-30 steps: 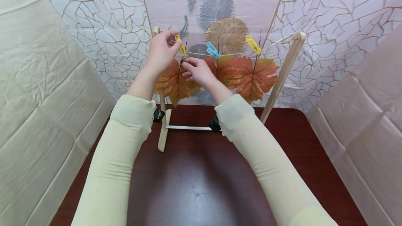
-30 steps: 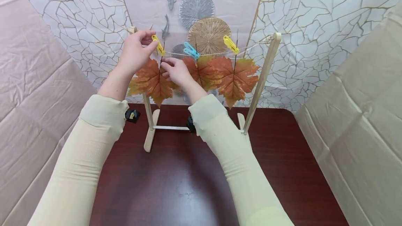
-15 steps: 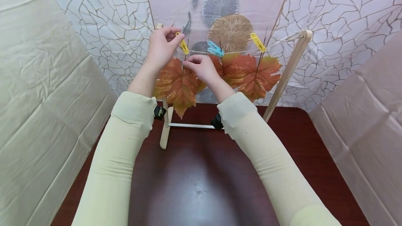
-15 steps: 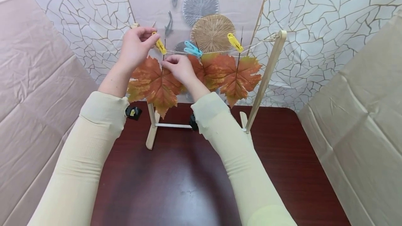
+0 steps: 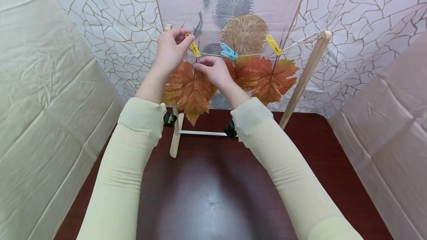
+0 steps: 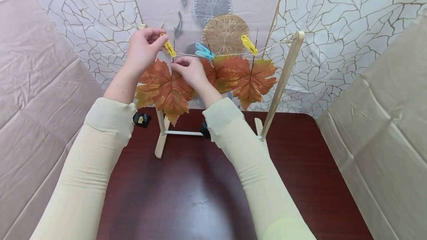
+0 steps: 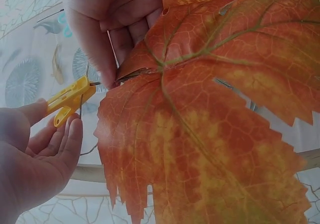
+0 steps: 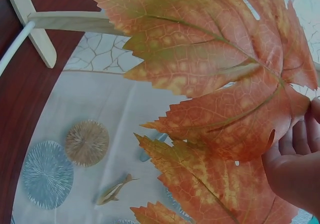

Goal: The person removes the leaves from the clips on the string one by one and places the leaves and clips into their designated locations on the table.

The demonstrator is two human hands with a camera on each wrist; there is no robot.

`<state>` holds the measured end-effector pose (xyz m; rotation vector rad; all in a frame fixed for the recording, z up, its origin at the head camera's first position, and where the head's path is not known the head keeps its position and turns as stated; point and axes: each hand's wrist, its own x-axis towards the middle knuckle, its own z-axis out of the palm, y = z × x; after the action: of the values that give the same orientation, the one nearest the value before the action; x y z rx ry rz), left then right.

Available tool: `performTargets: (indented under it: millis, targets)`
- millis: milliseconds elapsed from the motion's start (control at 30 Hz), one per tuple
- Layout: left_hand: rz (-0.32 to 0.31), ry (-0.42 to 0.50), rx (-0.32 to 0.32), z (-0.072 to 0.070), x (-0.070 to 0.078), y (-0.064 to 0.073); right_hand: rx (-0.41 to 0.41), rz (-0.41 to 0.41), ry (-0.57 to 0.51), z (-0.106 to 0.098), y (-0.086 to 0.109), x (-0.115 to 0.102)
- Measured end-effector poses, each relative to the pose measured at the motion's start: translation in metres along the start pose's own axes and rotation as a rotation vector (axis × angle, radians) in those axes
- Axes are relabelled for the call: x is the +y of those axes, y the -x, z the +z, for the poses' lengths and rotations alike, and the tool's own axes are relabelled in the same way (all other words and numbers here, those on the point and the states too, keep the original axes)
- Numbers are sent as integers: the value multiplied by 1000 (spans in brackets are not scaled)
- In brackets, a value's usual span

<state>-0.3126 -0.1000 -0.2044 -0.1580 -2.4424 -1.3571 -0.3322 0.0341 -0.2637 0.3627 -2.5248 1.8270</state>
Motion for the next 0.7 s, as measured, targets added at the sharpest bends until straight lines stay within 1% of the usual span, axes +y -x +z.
performTargets:
  millis: [167,333,500,600,700]
  targets:
    - [1,5,5,-1,0,0,25,10,-72,2,-1,-3]
    - [-4,9,-4,-1,0,1,36,48,-145,3,0,-5]
    - [1,22,-4,-1,-1,2,46,64,-154,3,1,-6]
    - [19,58,25,-1,-5,2,42,61,-145,3,1,-6]
    - [58,124,86,0,-5,2,47,60,-133,1,3,-7]
